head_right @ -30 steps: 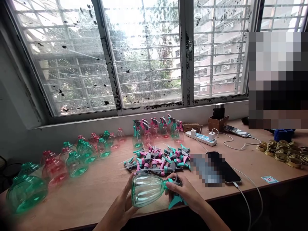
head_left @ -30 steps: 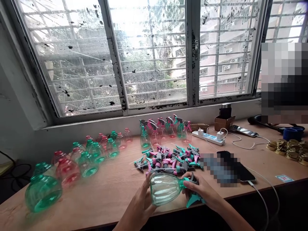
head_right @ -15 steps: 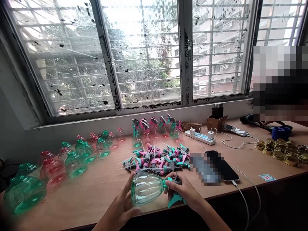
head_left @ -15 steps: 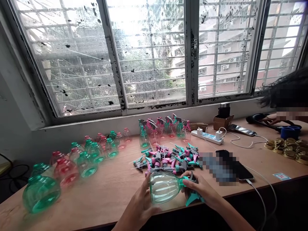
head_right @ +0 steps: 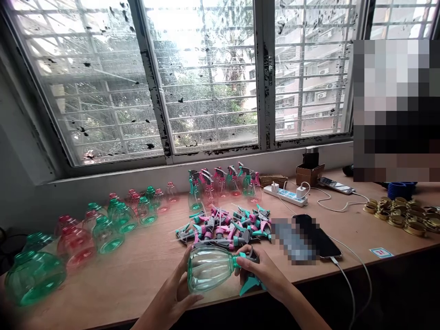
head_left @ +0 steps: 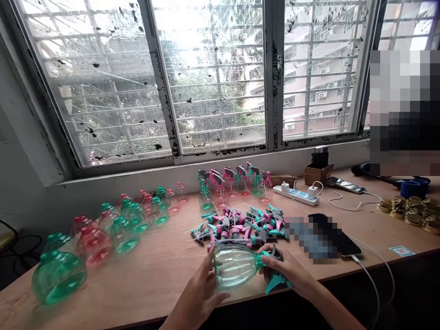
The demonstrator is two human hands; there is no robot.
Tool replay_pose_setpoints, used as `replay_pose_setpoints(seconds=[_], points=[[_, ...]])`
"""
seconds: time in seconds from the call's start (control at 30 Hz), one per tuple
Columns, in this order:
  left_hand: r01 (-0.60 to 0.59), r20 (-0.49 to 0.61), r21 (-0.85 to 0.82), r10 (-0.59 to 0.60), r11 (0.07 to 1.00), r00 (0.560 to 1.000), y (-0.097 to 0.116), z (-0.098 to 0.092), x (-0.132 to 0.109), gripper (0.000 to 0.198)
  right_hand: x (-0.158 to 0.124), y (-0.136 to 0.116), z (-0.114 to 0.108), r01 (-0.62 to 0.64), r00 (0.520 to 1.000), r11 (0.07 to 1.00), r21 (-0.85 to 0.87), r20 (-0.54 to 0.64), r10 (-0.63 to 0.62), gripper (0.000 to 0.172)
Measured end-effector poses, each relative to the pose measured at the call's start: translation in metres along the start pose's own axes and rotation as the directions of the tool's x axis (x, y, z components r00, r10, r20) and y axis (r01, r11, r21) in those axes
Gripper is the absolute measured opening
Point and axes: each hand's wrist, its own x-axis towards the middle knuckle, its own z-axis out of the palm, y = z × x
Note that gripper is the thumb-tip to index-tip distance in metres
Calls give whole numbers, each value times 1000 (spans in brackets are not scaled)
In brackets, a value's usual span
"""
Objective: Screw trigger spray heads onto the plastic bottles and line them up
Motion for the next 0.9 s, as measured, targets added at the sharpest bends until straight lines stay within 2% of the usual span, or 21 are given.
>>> replay_pose_setpoints(seconds=[0.1, 0.23, 0.37, 0.47, 0.63, 0.8, 0.9], points=[[-4, -18, 6, 4, 1000, 1000, -4, 0, 1, 104, 0, 0, 0, 0, 1000, 1000, -12, -1, 0, 48], [-15, -34, 48, 16, 999, 999, -6, 0, 1, 97, -1, -1, 0, 5, 1000, 1000, -21, -11, -5, 48], [-5, -70, 71, 10, 997, 998, 2, 0, -1, 94, -1, -3, 1, 7, 1000, 1000, -21, -21, -7, 49], [10, -48, 52, -8, 999, 999, 9, 0, -3, 92, -2, -3, 1, 5, 1000, 1000, -28, -21, -6, 49], [-23, -40, 38, 24, 999, 999, 12, -2, -3, 104, -2, -3, 1, -6, 1000, 1000, -28, -18, 6, 48], [-26, -34, 91, 29, 995, 999, 13, -4, -4, 93, -2, -2, 0, -6, 1000, 1000, -14, -22, 6, 49], [-10, -36, 102, 14, 995, 999, 16, -4, -5, 95, -2, -2, 0, -10, 1000, 1000, -11, -29, 9, 50]])
